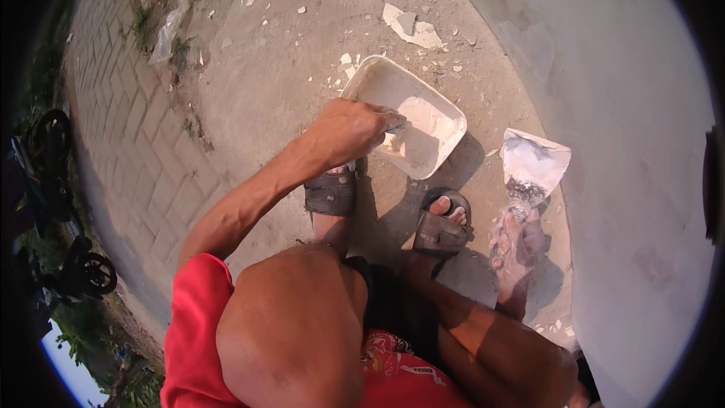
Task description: The person applies wall filler onto an exterior wall using putty knives, spreads and smooths the paste across the surface, and scoops more filler from a container.
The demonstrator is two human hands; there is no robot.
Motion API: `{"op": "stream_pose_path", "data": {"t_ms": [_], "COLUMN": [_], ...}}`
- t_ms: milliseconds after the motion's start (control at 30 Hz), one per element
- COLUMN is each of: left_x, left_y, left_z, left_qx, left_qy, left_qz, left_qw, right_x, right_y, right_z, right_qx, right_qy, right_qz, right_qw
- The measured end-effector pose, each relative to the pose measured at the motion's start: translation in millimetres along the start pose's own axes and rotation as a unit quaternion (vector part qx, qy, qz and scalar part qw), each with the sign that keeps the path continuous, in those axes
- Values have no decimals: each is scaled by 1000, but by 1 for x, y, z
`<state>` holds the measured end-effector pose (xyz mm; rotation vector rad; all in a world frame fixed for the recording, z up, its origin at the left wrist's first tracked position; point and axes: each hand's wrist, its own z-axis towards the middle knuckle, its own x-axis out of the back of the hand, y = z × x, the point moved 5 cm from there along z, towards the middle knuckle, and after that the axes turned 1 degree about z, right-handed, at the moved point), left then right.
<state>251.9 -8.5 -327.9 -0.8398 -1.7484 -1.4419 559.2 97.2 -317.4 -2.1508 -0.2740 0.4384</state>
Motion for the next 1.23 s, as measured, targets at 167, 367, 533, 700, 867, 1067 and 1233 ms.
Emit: {"op": "stream_pose_path", "data": {"t_ms": [167, 367, 533, 700, 867, 1067, 1233], "left_x": [-35, -57, -40, -36, -1, 20, 52], "left_y": [8, -14, -1, -11, -38, -92, -93], "left_z": [17, 27, 48, 55, 47, 9, -2], "left_qx": [-55, -83, -68, -51, 15, 128, 136], "left_qy": [-146, -224, -357, -376, -379, -169, 73], "left_qz": [51, 5, -31, -21, -224, -574, -673], "left_qw": [986, 971, 931, 925, 898, 791, 724], "right_x": [2, 0, 10, 13, 16, 46, 77], "right_y": [11, 42, 29, 43, 47, 73, 95], "right_z": [2, 6, 1, 1, 2, 13, 24], "right_qx": [-5, -44, -35, -50, -46, -31, -8], "right_qy": [-6, -9, 1, 1, -2, 4, 12], "right_qz": [21, 45, 64, 77, 96, 175, 230], "right_qw": [1000, 998, 997, 996, 994, 984, 973]}}
